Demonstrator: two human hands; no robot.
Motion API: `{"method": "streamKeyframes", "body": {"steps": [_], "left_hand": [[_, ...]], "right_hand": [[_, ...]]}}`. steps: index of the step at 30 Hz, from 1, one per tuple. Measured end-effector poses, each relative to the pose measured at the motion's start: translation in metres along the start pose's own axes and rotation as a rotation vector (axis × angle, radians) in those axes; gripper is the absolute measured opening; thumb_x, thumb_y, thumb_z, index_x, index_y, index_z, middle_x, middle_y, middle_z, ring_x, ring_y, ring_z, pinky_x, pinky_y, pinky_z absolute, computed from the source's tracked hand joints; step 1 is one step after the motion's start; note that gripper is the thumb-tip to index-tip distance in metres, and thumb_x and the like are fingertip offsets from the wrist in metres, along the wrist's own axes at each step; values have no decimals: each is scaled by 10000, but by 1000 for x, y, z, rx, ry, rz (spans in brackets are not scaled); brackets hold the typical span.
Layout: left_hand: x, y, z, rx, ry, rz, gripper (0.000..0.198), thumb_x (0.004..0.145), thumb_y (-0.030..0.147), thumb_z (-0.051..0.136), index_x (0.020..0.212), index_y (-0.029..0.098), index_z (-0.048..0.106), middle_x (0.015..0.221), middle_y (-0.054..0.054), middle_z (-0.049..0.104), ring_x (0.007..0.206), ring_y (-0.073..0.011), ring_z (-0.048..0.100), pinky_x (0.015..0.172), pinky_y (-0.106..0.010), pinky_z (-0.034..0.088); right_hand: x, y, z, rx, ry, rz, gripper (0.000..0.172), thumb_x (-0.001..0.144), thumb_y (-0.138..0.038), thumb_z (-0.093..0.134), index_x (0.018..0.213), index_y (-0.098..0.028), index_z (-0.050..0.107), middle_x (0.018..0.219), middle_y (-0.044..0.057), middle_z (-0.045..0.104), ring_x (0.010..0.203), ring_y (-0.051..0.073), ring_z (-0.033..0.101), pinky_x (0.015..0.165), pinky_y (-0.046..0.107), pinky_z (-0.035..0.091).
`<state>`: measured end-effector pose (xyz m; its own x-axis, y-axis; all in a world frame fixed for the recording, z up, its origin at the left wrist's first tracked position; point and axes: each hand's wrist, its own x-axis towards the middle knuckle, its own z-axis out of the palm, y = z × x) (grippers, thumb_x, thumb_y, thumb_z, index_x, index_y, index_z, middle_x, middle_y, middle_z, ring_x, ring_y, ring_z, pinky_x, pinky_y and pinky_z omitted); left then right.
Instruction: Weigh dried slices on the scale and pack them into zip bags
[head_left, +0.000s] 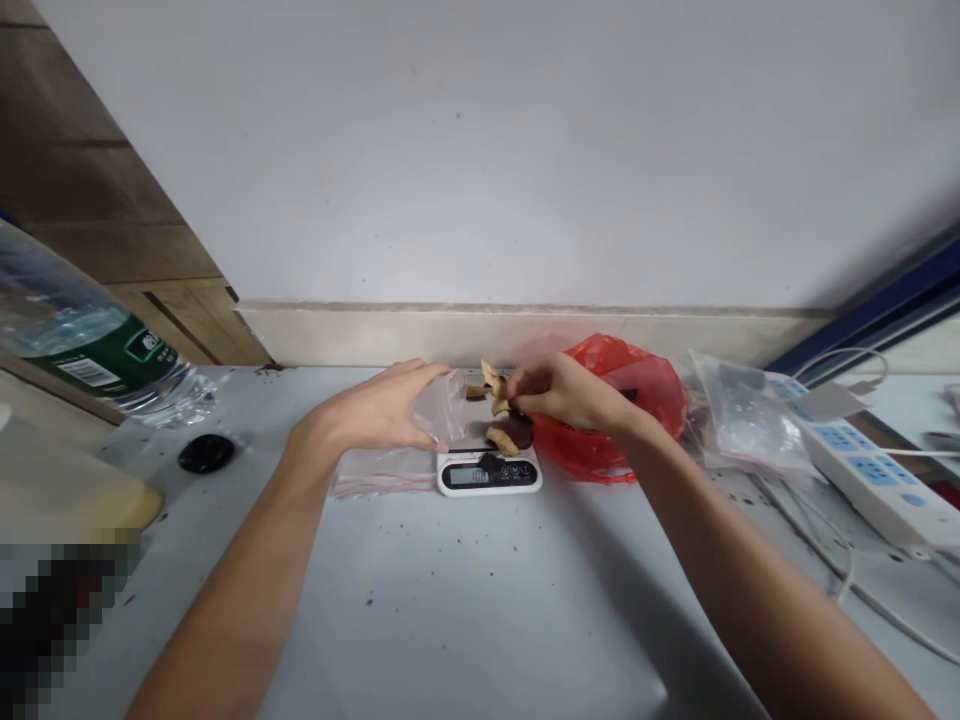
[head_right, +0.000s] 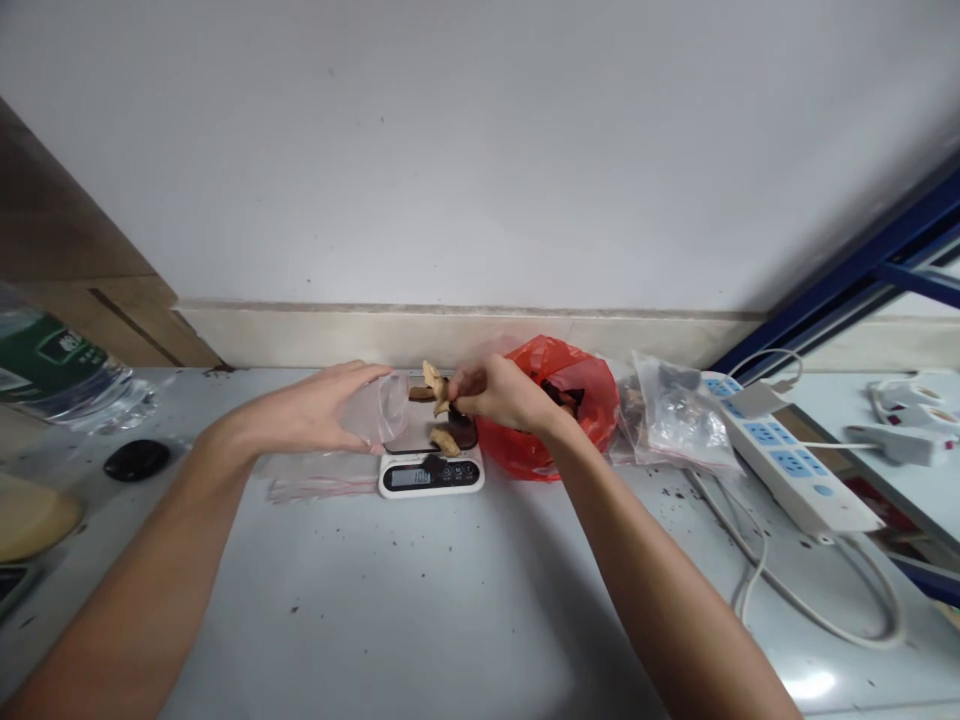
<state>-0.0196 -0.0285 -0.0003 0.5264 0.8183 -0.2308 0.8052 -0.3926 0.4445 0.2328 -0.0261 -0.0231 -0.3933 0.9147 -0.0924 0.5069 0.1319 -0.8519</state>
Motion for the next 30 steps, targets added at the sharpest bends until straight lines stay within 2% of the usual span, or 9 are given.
{"method": "streamKeyframes", "body": {"steps": [4, 8, 11, 14, 17, 19, 22, 25, 30], "left_hand": [[1, -2, 2, -35, 13, 25, 807, 689, 570, 796, 1399, 274, 553, 1495, -126, 586, 1390, -370, 530, 1068, -443, 473], [4, -4, 5, -117, 44, 37, 862, 679, 594, 811, 1413, 238, 533, 1503, -147, 578, 1384, -363, 536, 1120, -467, 439], [4, -2, 4, -181, 51, 88, 862, 678, 568, 835, 1416, 245, 528, 1512, -125, 585, 1385, -357, 544, 1137, -454, 432], [2, 5, 0, -239, 50, 115, 768, 710, 565, 837, 1358, 251, 570, 1412, -92, 663, 1285, -345, 627, 1076, -431, 484], [-2, 9, -5, -292, 83, 152, 649, 742, 543, 823, 1279, 251, 607, 1343, -67, 698, 1235, -330, 653, 1061, -427, 498], [-4, 8, -6, -289, 114, 143, 684, 732, 537, 830, 1305, 249, 593, 1391, -76, 672, 1293, -335, 616, 1094, -430, 476], [-4, 5, -6, -263, 128, 123, 809, 704, 581, 842, 1390, 263, 553, 1462, -78, 629, 1355, -341, 570, 1124, -429, 453], [-3, 5, -5, -261, 88, 135, 792, 726, 591, 829, 1401, 276, 560, 1438, -67, 653, 1309, -336, 612, 1098, -431, 477], [-6, 5, -8, -234, 56, 101, 762, 749, 597, 805, 1405, 296, 561, 1440, -71, 662, 1302, -337, 625, 1085, -435, 492]], "right_hand": [[-2, -12, -2, 29, 13, -143, 51, 727, -162, 610, 722, -205, 636, 755, 27, 737, 744, 178, 699, 698, 290, 535], [-5, -25, 3, -77, 41, -242, 137, 753, -122, 553, 762, -205, 662, 796, 29, 745, 735, 170, 690, 675, 287, 522], [-6, -32, 10, -211, 160, -360, 212, 770, -72, 521, 778, -211, 681, 825, 23, 739, 732, 158, 667, 681, 281, 502], [-5, -34, 18, -289, 298, -463, 214, 814, -64, 520, 780, -215, 667, 854, 29, 716, 715, 148, 631, 683, 277, 485], [-4, -32, 24, -305, 354, -510, 183, 863, -101, 529, 782, -215, 646, 861, 37, 700, 723, 151, 619, 689, 280, 484], [-4, -30, 26, -284, 345, -538, 164, 875, -121, 536, 788, -218, 637, 864, 36, 707, 744, 157, 630, 704, 285, 497], [-5, -27, 28, -257, 277, -554, 152, 847, -113, 542, 795, -223, 632, 890, 34, 737, 788, 169, 666, 747, 307, 528], [-8, -27, 26, -237, 243, -516, 167, 814, -94, 541, 822, -228, 639, 926, 32, 764, 839, 185, 701, 786, 332, 553], [-14, -29, 17, -237, 360, -342, 203, 820, -70, 518, 904, -222, 623, 958, 43, 772, 853, 193, 730, 766, 321, 557]]}}
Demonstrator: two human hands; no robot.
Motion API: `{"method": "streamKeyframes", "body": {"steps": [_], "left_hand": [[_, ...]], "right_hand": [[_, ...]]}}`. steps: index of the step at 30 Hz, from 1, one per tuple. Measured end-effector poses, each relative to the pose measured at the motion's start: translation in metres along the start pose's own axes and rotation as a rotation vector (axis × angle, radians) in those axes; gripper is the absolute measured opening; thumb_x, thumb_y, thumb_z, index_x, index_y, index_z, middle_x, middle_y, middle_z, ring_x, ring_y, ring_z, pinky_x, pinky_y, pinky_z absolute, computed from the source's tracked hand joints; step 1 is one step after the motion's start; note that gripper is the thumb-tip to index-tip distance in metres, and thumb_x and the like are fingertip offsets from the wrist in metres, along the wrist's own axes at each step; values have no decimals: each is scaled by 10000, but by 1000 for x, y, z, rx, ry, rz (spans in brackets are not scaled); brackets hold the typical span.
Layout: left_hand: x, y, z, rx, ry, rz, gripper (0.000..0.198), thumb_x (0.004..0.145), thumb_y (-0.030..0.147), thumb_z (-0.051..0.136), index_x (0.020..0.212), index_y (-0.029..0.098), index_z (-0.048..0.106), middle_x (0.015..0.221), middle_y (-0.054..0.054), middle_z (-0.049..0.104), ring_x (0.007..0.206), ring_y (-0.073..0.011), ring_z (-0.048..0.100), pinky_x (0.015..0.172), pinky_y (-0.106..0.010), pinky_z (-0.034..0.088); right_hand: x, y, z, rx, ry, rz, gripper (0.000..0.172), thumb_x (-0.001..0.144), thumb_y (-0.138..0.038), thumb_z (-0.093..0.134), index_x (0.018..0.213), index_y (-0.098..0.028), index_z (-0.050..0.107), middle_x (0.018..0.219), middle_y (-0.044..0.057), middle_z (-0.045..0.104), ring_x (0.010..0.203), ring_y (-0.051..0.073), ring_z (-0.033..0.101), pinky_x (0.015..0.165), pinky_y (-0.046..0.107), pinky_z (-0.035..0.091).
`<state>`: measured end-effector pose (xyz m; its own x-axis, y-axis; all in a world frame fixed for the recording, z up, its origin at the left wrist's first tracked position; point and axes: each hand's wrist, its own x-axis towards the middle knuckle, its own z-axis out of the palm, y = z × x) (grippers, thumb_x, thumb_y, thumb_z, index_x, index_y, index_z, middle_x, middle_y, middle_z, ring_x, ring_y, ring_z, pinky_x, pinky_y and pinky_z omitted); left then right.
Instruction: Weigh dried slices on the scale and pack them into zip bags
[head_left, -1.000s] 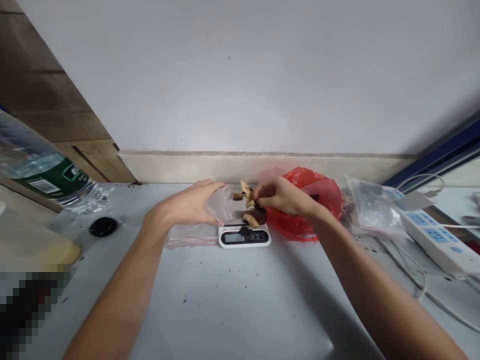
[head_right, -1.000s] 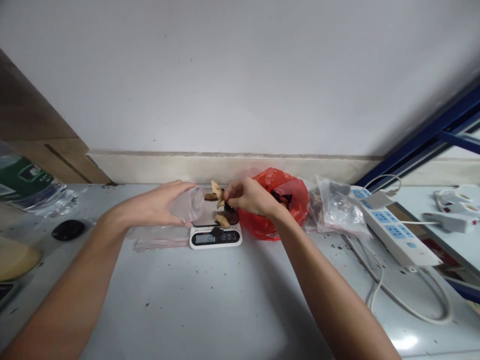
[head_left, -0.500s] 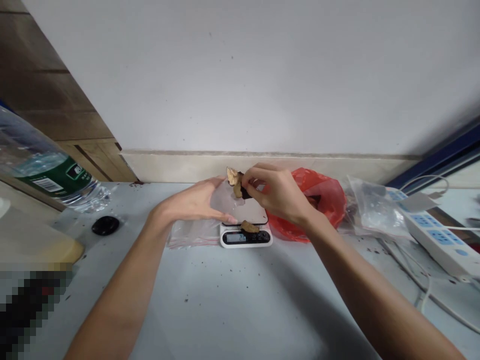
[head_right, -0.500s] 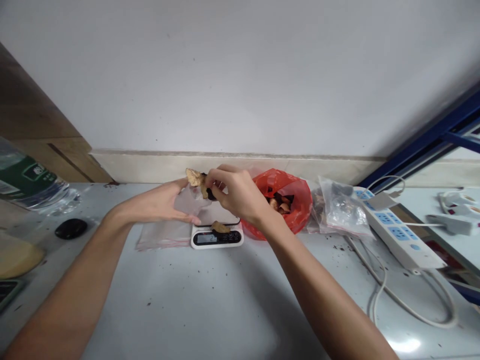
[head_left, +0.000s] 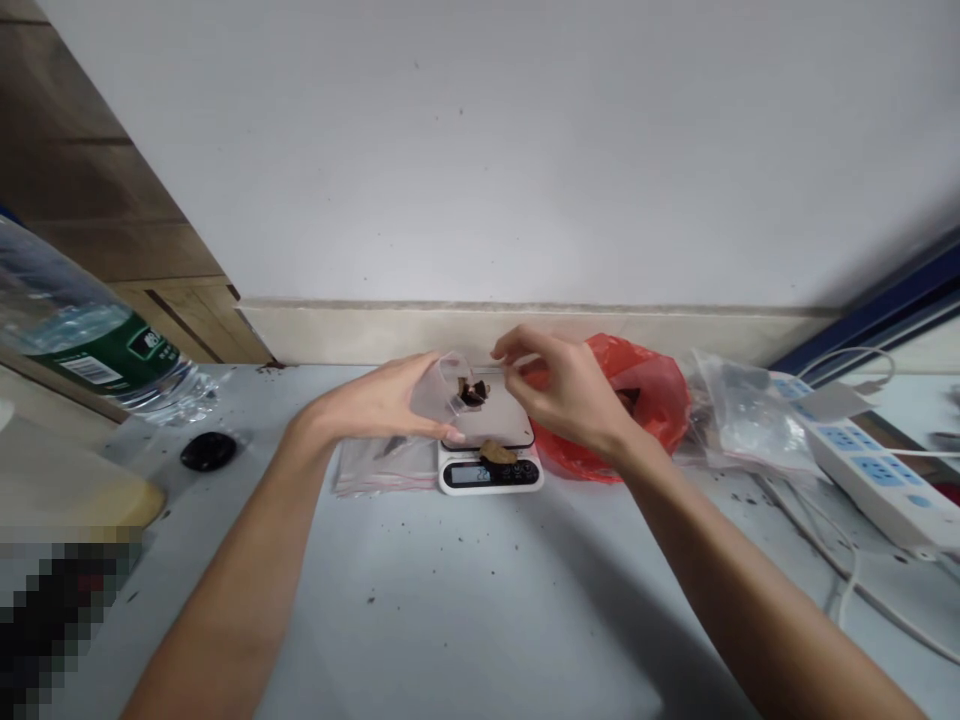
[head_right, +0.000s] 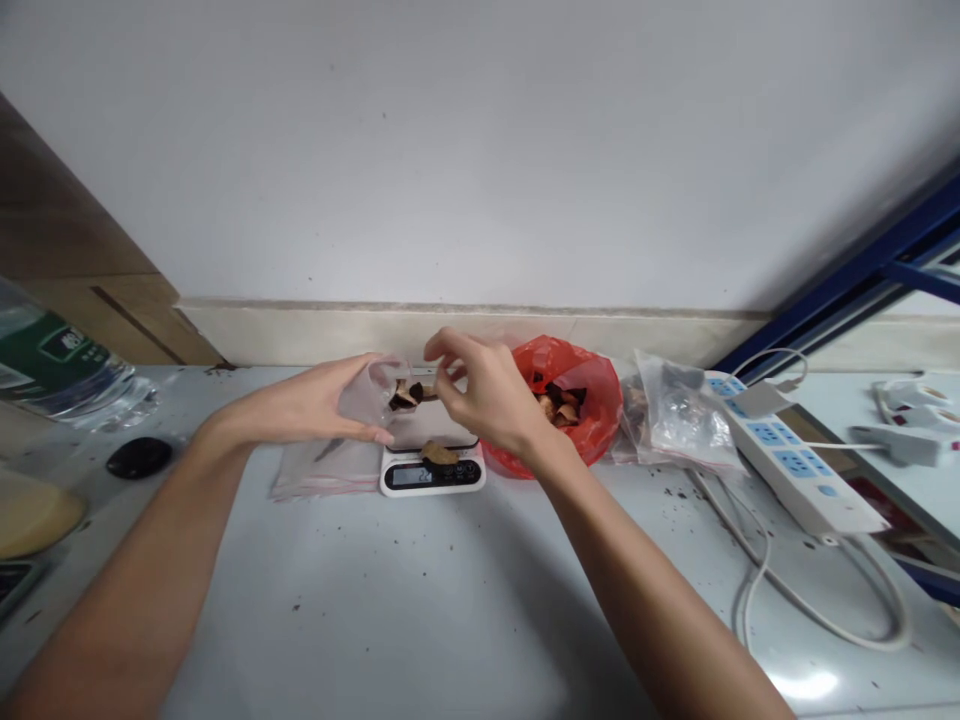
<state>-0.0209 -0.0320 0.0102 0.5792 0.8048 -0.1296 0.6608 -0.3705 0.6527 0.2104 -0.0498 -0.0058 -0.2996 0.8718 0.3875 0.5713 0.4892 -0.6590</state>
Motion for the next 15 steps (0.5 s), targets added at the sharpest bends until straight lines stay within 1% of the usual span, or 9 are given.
{"method": "streamKeyframes", "body": {"steps": [2, 4, 6, 7, 8, 10, 11, 13, 15], "left_hand": [[-3, -2, -4, 26, 26, -28, 797, 738, 619, 795, 1417, 280, 549, 1492, -79, 624, 1362, -343, 583, 1115, -430, 473], [-5, -5, -7, 39, 44, -25, 818, 735, 653, 776, 1424, 281, 542, 1524, -77, 597, 1402, -351, 549, 1136, -433, 461], [-7, -8, -10, 41, 53, -1, 818, 746, 674, 756, 1436, 298, 529, 1538, -68, 585, 1413, -352, 540, 1148, -443, 455], [-7, -10, -11, 42, 54, 6, 822, 751, 683, 748, 1445, 304, 521, 1542, -66, 581, 1411, -351, 541, 1152, -446, 454], [-8, -11, -12, 43, 54, 6, 837, 755, 692, 743, 1459, 305, 508, 1546, -68, 576, 1409, -353, 543, 1157, -450, 450], [-8, -12, -13, 48, 54, -21, 904, 749, 712, 739, 1504, 296, 467, 1558, -84, 562, 1411, -360, 540, 1163, -457, 444], [-8, -12, -13, 50, 53, -37, 943, 741, 721, 740, 1526, 289, 444, 1566, -95, 552, 1415, -364, 535, 1159, -458, 446], [-9, -12, -12, 54, 45, -50, 980, 730, 725, 746, 1546, 286, 425, 1571, -107, 547, 1413, -368, 538, 1139, -457, 461], [-8, -13, -10, 58, 26, -39, 953, 731, 703, 755, 1534, 292, 446, 1564, -104, 558, 1400, -361, 552, 1121, -448, 472]], "right_hand": [[-2, 1, -5, -77, -65, 111, 180, 835, -85, 545, 932, -217, 622, 928, 47, 769, 793, 188, 724, 713, 307, 546], [-6, 3, -6, -126, -232, 183, 146, 840, -161, 647, 976, -214, 637, 911, 51, 768, 758, 194, 718, 668, 301, 533], [-10, 4, -2, -147, -415, 195, 214, 819, -241, 742, 1015, -213, 661, 903, 58, 771, 753, 210, 720, 656, 309, 528], [-12, 5, 1, -154, -482, 188, 221, 817, -246, 758, 1018, -212, 673, 892, 61, 773, 749, 216, 719, 660, 317, 525], [-13, 5, 4, -162, -525, 179, 190, 829, -231, 749, 1007, -213, 684, 873, 60, 773, 736, 216, 715, 663, 323, 520], [-14, 6, 9, -160, -555, 173, 84, 860, -182, 706, 936, -216, 697, 799, 45, 765, 673, 202, 692, 643, 323, 503], [-14, 6, 10, -141, -547, 173, 60, 862, -165, 697, 888, -218, 696, 757, 32, 753, 638, 190, 675, 623, 316, 492], [-11, 7, 7, -81, -515, 173, 78, 843, -162, 712, 801, -220, 683, 696, 7, 725, 597, 167, 649, 592, 297, 476], [-6, 6, 0, -23, -449, 162, 86, 823, -173, 721, 765, -216, 673, 685, -4, 709, 616, 158, 650, 598, 286, 481]]}}
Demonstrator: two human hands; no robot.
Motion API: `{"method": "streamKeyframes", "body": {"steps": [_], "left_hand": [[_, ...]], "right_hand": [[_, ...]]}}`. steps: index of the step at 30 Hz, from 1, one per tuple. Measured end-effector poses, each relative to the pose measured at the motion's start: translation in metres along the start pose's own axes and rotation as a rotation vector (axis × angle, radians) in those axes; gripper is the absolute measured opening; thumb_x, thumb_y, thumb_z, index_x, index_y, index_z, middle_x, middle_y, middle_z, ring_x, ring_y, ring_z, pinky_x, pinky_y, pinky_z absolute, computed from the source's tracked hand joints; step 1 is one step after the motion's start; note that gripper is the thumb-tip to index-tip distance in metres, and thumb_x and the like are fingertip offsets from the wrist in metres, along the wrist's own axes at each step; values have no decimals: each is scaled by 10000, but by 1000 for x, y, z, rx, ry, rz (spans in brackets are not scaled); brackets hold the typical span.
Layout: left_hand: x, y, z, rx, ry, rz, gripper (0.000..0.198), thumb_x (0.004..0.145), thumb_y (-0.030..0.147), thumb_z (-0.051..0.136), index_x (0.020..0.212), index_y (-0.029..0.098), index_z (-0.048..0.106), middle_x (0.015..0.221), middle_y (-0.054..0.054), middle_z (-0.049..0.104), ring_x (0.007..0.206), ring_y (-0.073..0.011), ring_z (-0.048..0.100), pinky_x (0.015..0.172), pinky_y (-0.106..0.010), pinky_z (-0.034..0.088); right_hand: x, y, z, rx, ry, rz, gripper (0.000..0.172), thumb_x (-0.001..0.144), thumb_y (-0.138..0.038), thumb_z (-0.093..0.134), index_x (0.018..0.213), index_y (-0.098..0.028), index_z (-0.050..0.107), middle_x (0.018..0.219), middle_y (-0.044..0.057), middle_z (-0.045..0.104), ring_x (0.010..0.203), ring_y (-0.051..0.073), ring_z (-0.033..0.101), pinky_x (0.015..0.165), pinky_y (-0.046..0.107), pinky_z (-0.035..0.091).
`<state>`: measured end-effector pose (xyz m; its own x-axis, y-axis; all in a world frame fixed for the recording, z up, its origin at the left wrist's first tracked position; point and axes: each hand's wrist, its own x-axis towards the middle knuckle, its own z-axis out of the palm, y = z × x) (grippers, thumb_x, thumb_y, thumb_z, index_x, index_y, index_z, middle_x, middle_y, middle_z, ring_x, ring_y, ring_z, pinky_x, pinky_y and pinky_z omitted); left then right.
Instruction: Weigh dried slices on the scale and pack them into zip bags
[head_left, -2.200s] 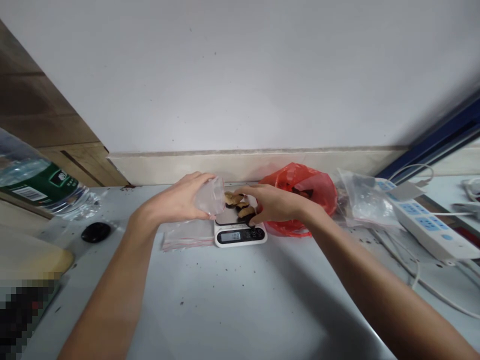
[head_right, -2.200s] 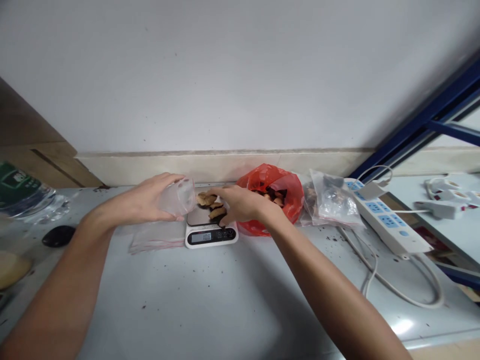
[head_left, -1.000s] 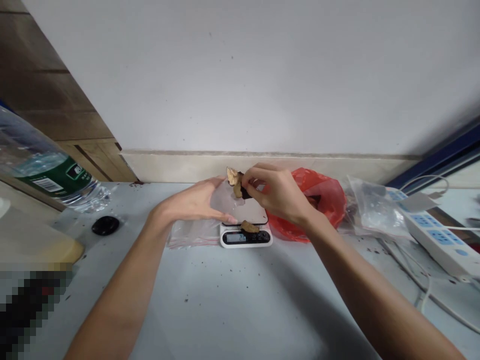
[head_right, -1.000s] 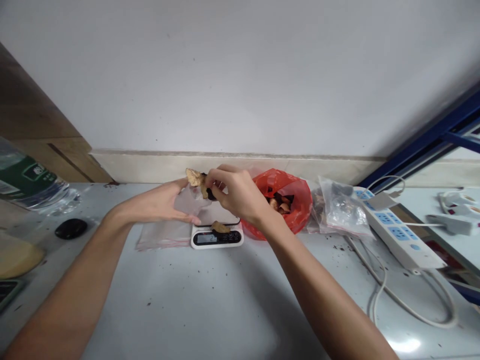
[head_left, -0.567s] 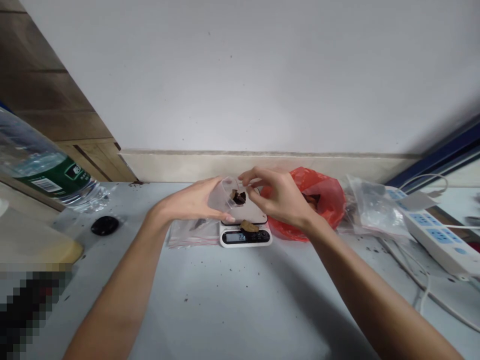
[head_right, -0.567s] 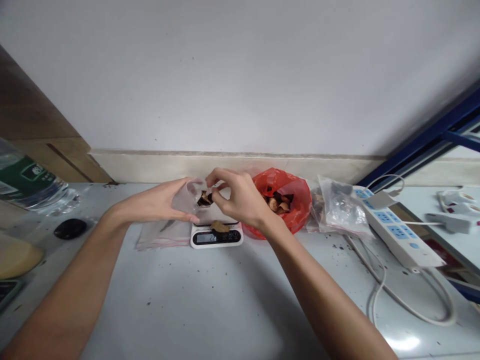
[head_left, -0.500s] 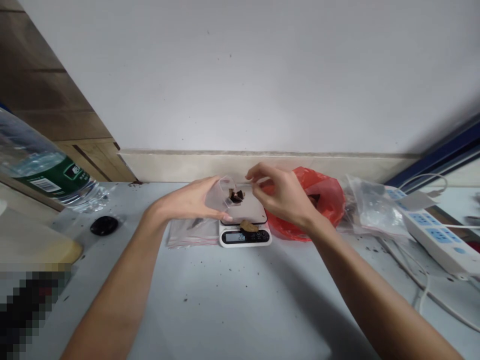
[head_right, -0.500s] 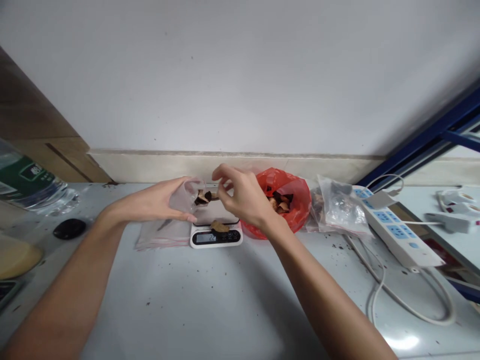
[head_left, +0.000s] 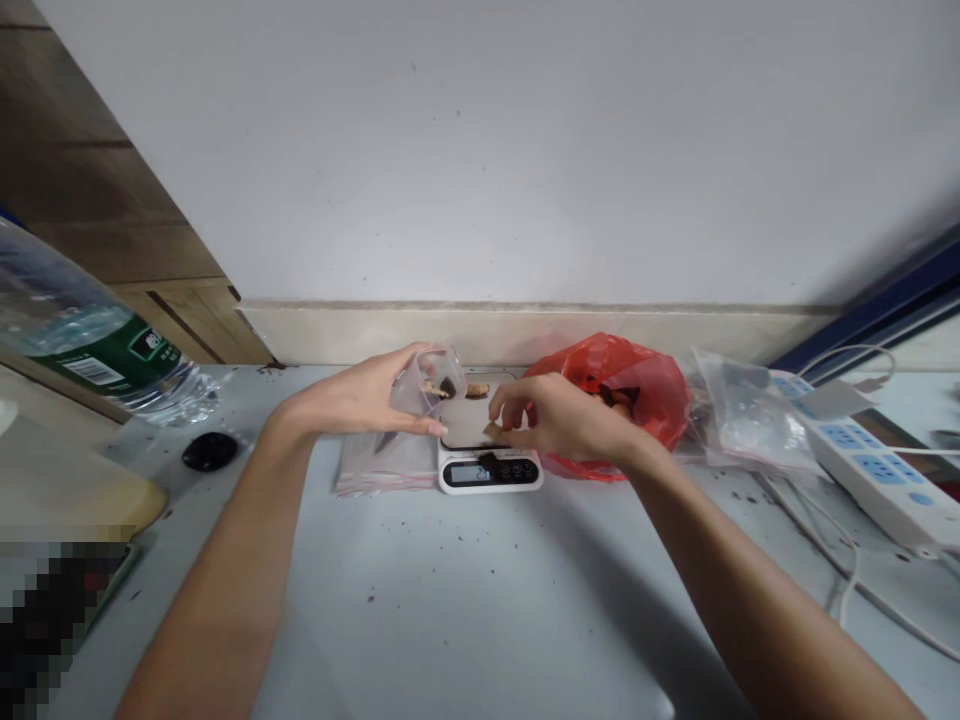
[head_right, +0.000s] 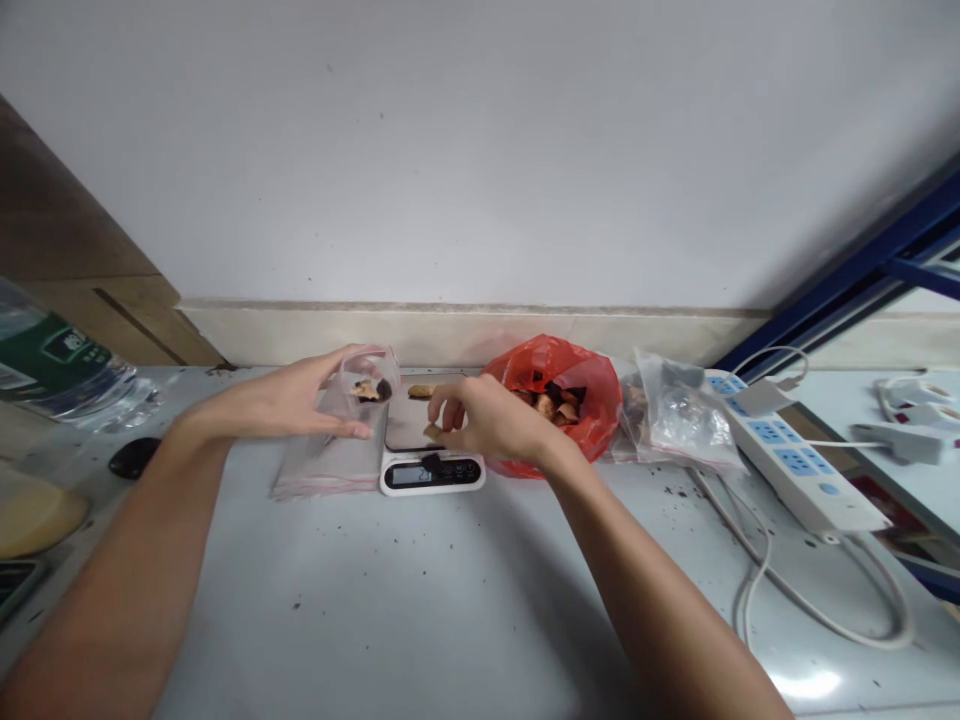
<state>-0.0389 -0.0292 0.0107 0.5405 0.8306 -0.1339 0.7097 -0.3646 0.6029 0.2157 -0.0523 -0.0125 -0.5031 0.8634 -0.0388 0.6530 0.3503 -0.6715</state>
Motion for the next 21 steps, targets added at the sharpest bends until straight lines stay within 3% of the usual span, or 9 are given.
{"method": "streamKeyframes", "body": {"steps": [5, 7, 9, 15, 18, 21], "left_hand": [[4, 1, 6, -15, -85, 38, 914, 723, 595, 809, 1514, 289, 470, 1551, -88, 579, 1383, -335, 574, 1123, -415, 461], [5, 3, 7, -35, -115, 56, 845, 738, 577, 807, 1476, 294, 508, 1503, -77, 623, 1338, -327, 609, 1094, -410, 484], [4, 3, 6, -30, -106, 61, 808, 746, 576, 799, 1451, 287, 529, 1482, -76, 639, 1323, -325, 618, 1082, -408, 489], [-3, -2, -1, 46, -43, 1, 882, 745, 570, 770, 1522, 283, 466, 1569, -97, 560, 1425, -335, 533, 1137, -406, 434], [-3, -1, -1, 62, -48, -4, 900, 736, 580, 767, 1526, 271, 466, 1585, -105, 543, 1443, -342, 515, 1147, -408, 425], [-2, 0, 1, 64, -69, -3, 890, 735, 557, 769, 1518, 261, 465, 1575, -104, 553, 1427, -333, 530, 1149, -414, 423]], "right_hand": [[4, -13, -15, 202, 339, -150, 196, 822, -367, 763, 776, -212, 653, 817, 27, 742, 739, 174, 677, 689, 318, 533], [3, -19, -15, 254, 403, -196, 190, 840, -381, 751, 833, -213, 661, 894, 37, 758, 798, 182, 693, 731, 325, 544], [0, -22, -13, 186, 347, -200, 137, 872, -333, 709, 834, -213, 656, 855, 28, 745, 773, 174, 681, 706, 309, 522], [-11, -14, 10, -395, -150, -25, 154, 773, -109, 717, 730, -213, 613, 665, -22, 628, 560, 120, 461, 535, 272, 287], [-12, -12, 20, -577, -221, -34, 177, 787, -36, 624, 754, -208, 648, 634, -16, 599, 527, 119, 318, 528, 293, 208], [-13, -13, 21, -619, -228, -50, 236, 819, -5, 564, 718, -199, 652, 634, -2, 609, 527, 121, 292, 537, 298, 197]]}}
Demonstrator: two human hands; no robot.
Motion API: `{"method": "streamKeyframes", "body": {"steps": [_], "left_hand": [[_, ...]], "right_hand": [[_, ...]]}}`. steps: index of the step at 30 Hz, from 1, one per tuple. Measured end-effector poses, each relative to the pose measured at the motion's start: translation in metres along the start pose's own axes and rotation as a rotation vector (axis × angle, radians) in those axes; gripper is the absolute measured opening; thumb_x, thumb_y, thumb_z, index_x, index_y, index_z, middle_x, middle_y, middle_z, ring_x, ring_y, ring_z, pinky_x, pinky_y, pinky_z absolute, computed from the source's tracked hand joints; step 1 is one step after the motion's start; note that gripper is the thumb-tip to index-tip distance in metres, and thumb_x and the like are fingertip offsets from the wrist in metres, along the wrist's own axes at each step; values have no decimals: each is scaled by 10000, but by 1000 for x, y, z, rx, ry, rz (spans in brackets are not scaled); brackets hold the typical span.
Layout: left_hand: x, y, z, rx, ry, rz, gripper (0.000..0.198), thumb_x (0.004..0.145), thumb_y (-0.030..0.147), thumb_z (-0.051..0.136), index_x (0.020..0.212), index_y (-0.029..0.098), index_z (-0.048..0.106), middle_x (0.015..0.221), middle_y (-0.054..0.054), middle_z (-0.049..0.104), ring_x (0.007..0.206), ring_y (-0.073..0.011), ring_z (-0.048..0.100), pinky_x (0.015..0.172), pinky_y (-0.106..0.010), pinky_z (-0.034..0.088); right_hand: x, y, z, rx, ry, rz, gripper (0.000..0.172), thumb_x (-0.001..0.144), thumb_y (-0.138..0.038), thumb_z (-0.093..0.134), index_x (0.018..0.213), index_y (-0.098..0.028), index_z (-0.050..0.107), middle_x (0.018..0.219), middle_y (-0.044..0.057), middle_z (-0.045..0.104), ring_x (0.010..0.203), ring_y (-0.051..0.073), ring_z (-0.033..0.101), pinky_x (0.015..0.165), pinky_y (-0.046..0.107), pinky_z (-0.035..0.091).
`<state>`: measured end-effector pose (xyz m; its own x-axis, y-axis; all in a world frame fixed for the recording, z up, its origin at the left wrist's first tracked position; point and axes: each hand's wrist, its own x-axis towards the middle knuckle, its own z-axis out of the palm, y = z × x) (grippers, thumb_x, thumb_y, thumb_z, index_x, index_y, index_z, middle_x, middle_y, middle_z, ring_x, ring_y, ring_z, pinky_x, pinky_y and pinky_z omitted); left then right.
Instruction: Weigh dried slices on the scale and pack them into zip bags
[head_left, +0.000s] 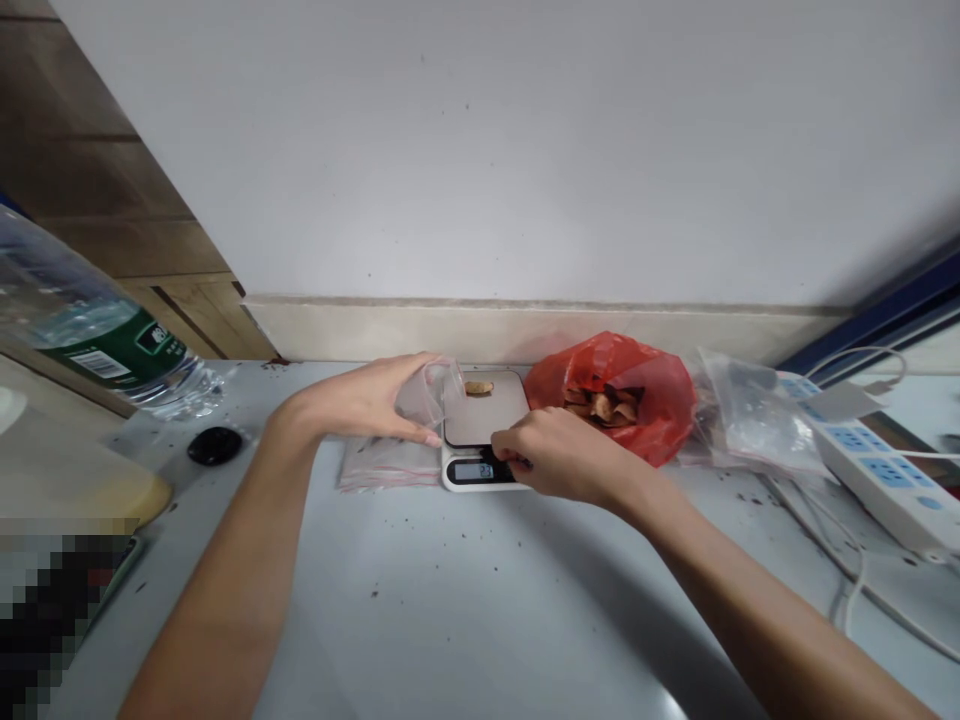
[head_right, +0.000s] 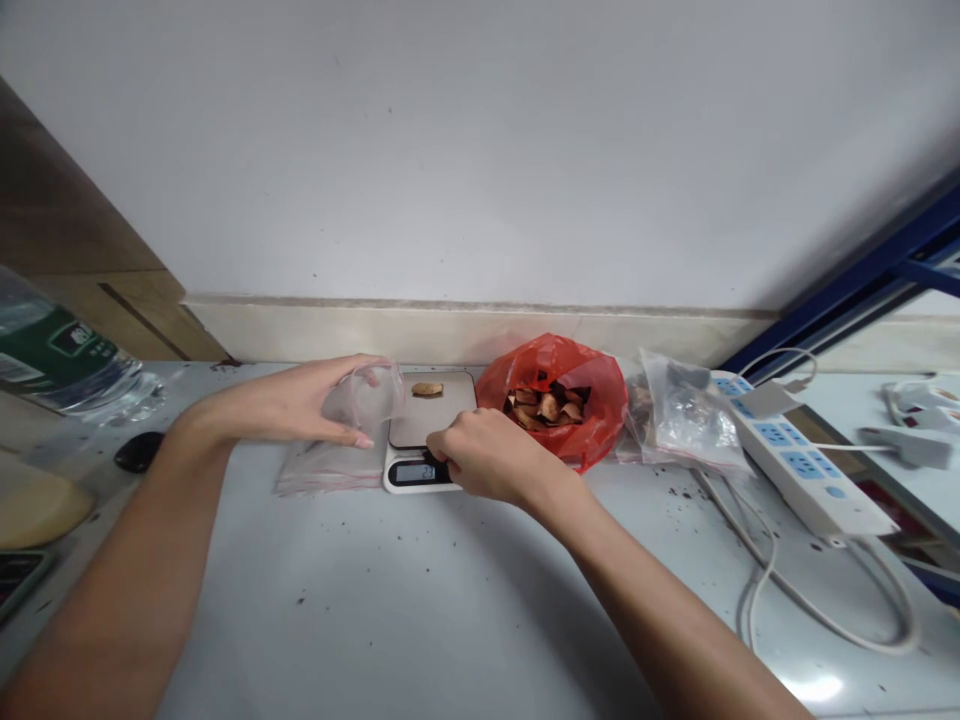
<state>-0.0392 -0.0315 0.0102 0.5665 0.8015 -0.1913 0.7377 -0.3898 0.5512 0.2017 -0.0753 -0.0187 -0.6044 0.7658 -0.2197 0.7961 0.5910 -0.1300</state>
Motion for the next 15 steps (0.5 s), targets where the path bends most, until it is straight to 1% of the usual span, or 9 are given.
{"method": "streamKeyframes", "body": {"steps": [3, 5, 8, 11, 13, 14, 15], "left_hand": [[1, 1, 2, -20, -23, 10, 831, 737, 506, 774, 1481, 266, 493, 1543, -96, 585, 1393, -318, 560, 1142, -420, 429], [2, 0, 2, -29, -31, 17, 790, 745, 494, 772, 1460, 282, 513, 1541, -87, 588, 1390, -317, 561, 1141, -427, 430], [2, 0, 2, -34, -37, 24, 791, 739, 520, 777, 1450, 276, 527, 1545, -91, 585, 1401, -341, 547, 1132, -447, 439], [1, 1, 1, -43, -55, 16, 782, 736, 517, 781, 1438, 269, 543, 1512, -89, 615, 1371, -351, 569, 1094, -437, 473], [0, 2, 0, -39, -70, 5, 778, 737, 483, 784, 1447, 279, 541, 1492, -77, 632, 1350, -343, 586, 1084, -429, 482], [0, 3, 1, -36, -79, 7, 786, 734, 462, 788, 1457, 286, 536, 1491, -71, 633, 1347, -339, 588, 1092, -430, 478], [1, 4, 1, -34, -88, 15, 792, 727, 439, 793, 1462, 292, 536, 1494, -67, 631, 1347, -336, 588, 1101, -434, 472]], "right_hand": [[-2, 0, -4, 15, 5, 1, 235, 837, -28, 575, 710, -200, 671, 628, -1, 631, 510, 118, 330, 536, 301, 203], [-1, -1, -6, 1, 12, -2, 197, 838, -61, 609, 743, -202, 708, 655, 11, 672, 512, 124, 402, 535, 307, 204], [4, -5, -5, -103, -17, -39, 202, 852, -69, 617, 766, -187, 756, 754, 60, 746, 575, 151, 541, 548, 316, 215], [8, -4, -4, -179, -49, -82, 247, 873, -43, 586, 763, -157, 775, 821, 94, 774, 616, 162, 589, 559, 322, 234], [6, 1, -6, -122, -19, -110, 256, 860, -30, 585, 736, -154, 771, 792, 81, 763, 607, 152, 577, 564, 313, 267], [4, 4, -7, -59, 25, -129, 258, 850, -27, 586, 721, -159, 767, 766, 67, 752, 603, 146, 570, 570, 305, 291], [2, 8, -10, 22, 96, -152, 261, 845, -27, 584, 720, -167, 766, 743, 53, 741, 603, 142, 570, 578, 295, 320]]}}
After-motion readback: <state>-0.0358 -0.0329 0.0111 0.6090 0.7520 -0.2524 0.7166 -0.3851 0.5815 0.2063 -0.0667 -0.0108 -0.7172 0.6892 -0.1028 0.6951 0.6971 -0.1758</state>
